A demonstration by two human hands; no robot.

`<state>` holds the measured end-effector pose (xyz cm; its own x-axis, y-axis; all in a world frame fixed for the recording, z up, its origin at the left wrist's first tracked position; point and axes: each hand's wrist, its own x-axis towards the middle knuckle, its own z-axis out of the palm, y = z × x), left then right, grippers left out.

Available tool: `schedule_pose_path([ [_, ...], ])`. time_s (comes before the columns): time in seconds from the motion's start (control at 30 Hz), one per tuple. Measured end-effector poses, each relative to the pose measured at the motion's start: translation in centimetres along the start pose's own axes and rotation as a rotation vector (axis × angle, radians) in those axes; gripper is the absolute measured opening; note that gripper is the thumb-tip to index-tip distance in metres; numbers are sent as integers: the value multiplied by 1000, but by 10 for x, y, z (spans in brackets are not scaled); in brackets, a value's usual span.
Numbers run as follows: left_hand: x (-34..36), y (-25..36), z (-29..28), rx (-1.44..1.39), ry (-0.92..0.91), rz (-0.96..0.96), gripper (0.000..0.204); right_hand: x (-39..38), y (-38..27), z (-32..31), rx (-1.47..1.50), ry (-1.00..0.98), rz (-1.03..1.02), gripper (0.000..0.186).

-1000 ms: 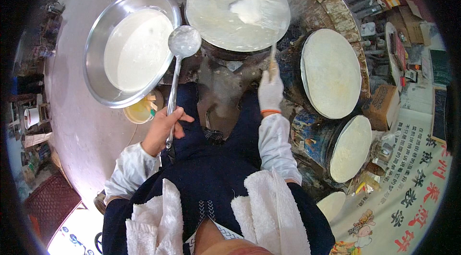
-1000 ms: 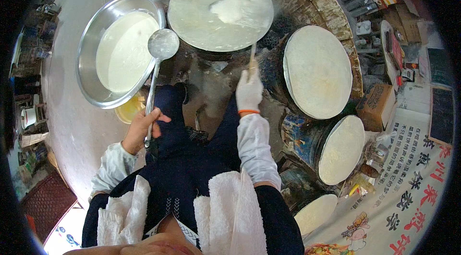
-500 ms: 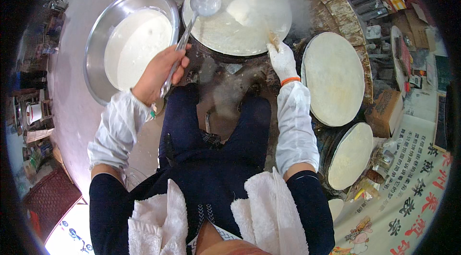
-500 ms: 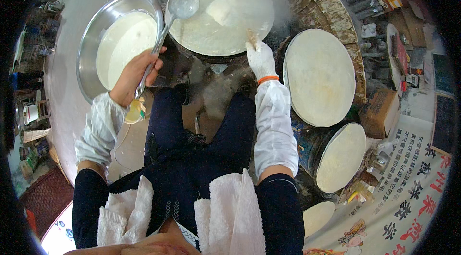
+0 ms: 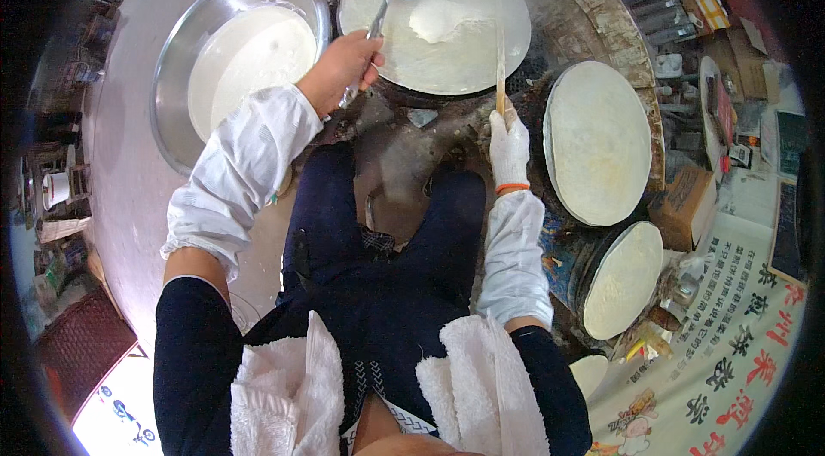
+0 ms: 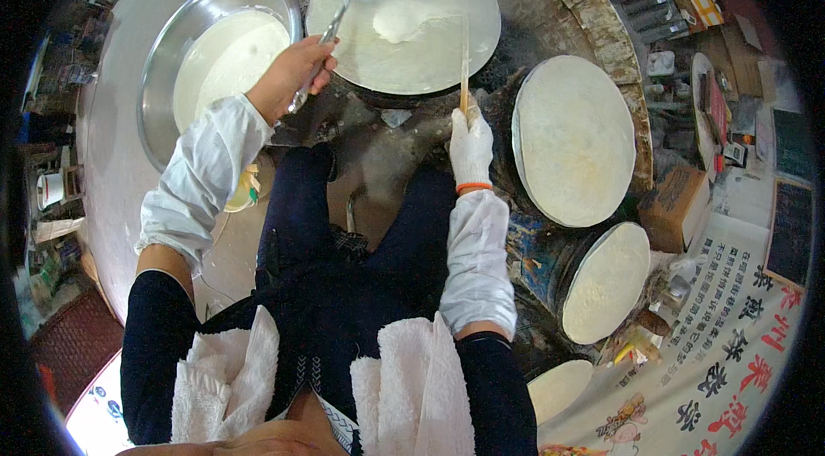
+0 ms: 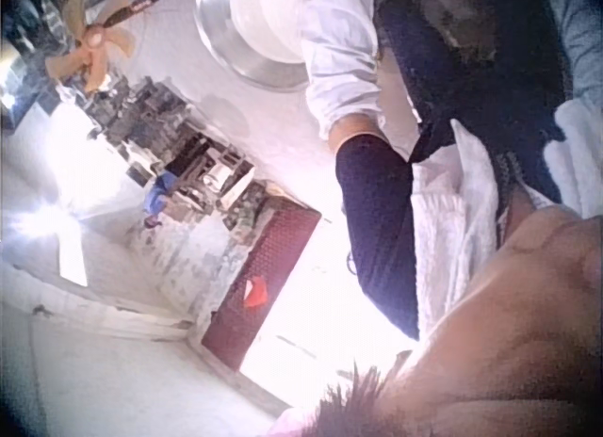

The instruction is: The person scoops white batter from a large metal bowl and pours it onto several hot, round griddles. Using a wooden T-shaped spreader, they quickly rotate and spread the batter into thin, circular crepes. The person repeatedly flips the cooking crepes with a metal spatula and removes finished ones to a stack.

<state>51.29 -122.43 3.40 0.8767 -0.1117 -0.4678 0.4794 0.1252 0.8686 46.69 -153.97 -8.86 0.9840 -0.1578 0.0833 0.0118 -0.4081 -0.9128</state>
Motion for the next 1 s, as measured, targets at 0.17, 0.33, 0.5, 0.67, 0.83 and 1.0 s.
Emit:
schedule_pose_path([
  [0.17, -34, -42, 22, -73, 17, -52, 19, -38, -73, 62, 305, -239, 396, 42],
  [0.33, -75, 11, -2, -769, -101, -234, 28, -28, -83, 80, 249, -279, 266, 30],
  [0.5, -101, 21, -22, -802, -162, -44, 36, 10, -65, 52, -114, -68, -6, 47],
  [0.67, -87, 26, -15, -853, -35, -130, 33, -10, -72, 107, -558, -282, -313, 47],
  [0.83, -120, 30, -28, -763, 42, -75, 36, 5, -60, 71, -502, -27, -261, 22],
  [1.0, -156, 17, -23, -804, -48, -32, 35, -97, -87, 49, -525, -440, 6, 40],
])
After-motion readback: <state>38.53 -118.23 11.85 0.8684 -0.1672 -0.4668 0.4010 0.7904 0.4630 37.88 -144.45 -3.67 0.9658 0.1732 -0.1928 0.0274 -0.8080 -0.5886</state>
